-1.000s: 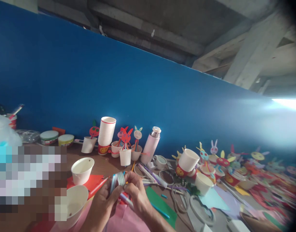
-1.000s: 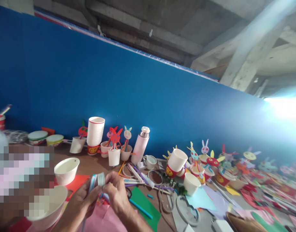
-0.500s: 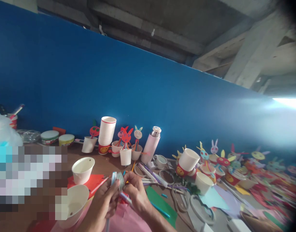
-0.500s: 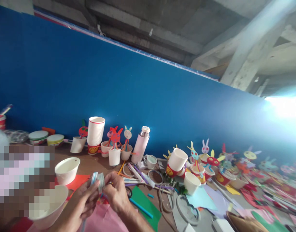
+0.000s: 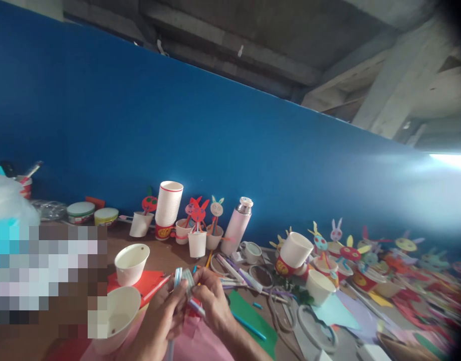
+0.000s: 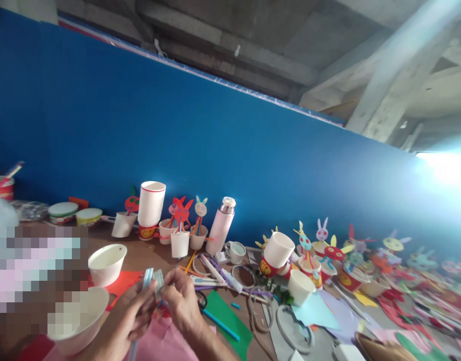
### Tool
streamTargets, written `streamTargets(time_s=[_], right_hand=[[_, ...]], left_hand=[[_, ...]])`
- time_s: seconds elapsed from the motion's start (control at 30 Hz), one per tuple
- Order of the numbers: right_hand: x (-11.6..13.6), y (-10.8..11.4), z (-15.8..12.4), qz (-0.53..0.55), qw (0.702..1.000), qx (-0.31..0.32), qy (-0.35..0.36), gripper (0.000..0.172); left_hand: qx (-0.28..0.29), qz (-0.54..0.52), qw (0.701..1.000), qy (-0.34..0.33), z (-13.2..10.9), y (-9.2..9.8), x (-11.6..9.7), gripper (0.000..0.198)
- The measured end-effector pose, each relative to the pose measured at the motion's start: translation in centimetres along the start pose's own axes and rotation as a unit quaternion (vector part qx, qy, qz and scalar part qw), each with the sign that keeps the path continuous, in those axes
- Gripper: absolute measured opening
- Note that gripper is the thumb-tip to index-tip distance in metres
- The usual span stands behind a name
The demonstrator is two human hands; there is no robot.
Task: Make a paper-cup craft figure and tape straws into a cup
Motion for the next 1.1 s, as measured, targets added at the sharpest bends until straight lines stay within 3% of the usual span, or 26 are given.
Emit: streamTargets(time_s=[0.23, 0.47, 0.9, 1.1], right_hand=[[-0.5, 0.1, 0.1, 0.019, 0.999, 0.028, -0.006, 0.014], [-0.5, -0.1, 0.1, 0.04, 0.999, 0.001, 0.002, 0.003], [-1.7, 0.5, 0.7, 0.05, 0.998, 0.024, -0.022, 0.016], [-1.0, -0.1, 0.3, 0.044, 0.999, 0.017, -0.012, 0.009]], left_hand=[[-0.007, -0.016, 1.0, 0.003, 0.0, -0.3, -0.6, 0.038], [-0.016, -0.008, 1.0, 0.011, -0.3, -0.6, -1.0, 0.046], [-0.023, -0.044, 0.999, 0.018, -0.1, -0.6, -1.1, 0.041], [-0.032, -0.058, 0.997, 0.029, 0.0, -0.3, -1.1, 0.039]])
Point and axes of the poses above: each hand's wrist, its own z-axis towards the middle knuckle, its own y-axis out of the back of the hand, x = y × z, the point moved 3 cm from there along z, towards the middle knuckle, and after that the axes turned 15 degrees about -y, right-handed, at the moved point
